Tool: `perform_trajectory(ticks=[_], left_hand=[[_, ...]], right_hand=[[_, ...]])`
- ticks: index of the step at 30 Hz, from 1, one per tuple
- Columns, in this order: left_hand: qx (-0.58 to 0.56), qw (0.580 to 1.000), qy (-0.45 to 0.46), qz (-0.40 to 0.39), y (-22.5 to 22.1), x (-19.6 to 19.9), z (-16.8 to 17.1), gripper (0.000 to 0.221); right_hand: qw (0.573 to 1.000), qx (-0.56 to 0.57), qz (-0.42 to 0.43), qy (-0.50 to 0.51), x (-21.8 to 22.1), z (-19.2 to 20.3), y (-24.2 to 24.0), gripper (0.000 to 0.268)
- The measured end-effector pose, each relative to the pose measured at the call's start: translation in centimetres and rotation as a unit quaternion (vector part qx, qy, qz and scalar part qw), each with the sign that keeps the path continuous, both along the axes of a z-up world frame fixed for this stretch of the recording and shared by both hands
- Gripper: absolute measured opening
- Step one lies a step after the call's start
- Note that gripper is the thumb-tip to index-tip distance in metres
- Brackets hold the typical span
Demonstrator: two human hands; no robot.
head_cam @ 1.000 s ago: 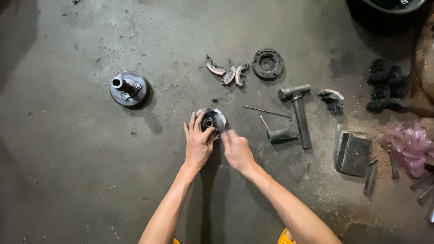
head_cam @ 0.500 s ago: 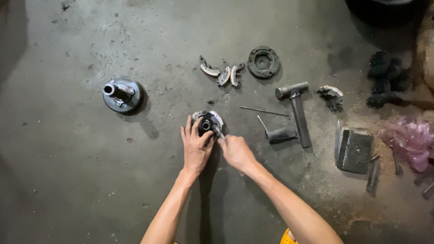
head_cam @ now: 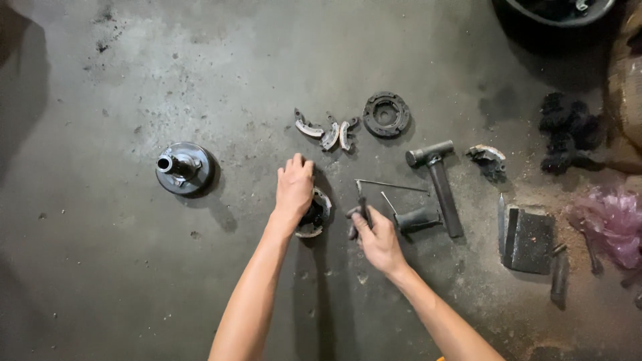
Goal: Repairing a motorcycle clutch assembly by manipulating springs and plates with tools on the floor.
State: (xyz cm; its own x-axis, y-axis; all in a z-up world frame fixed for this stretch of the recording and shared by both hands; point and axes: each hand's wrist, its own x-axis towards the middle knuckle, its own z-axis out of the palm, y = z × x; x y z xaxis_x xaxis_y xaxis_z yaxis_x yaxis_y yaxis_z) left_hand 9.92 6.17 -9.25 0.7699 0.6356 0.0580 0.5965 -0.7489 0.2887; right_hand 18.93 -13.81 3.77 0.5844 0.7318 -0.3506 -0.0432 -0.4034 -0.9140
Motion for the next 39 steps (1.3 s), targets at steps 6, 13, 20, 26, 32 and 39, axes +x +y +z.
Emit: perform_trajectory(ticks=[6,13,20,26,32,39], left_hand=[[-0.27,0.912,-0.289,0.109,-1.0,-3.4,7.0,0.019],[-0.565,0.68,-0.406,0.23,-4.6,-9.8,9.8,0.027],[-0.58,0.652,-0.423,0.242,-5.7,-12.0,10.9,0.033],[-0.535,0.76,-0.346,0.132,-6.1,-11.7,11.3,0.025],[-0.503,0.806,-0.303,0.071,-6.9,-11.5,11.6,0.023],[-0.534,0.787,-0.303,0.056,-7.6,-10.9,11.4,0.026]], right_hand=[[0.991,-0.052,0.089,-0.085,-0.6,0.2,0.4,0.041],[0.963,-0.131,0.236,0.005,-0.8,-1.4,0.2,0.039],[0.932,-0.11,0.343,0.036,-2.1,3.2,0.7,0.04],[0.916,-0.111,0.385,0.018,-1.6,4.0,0.7,0.038],[0.907,-0.107,0.406,-0.021,-1.2,5.0,0.2,0.039],[0.917,-0.113,0.378,-0.058,-2.4,5.0,-0.6,0.047]])
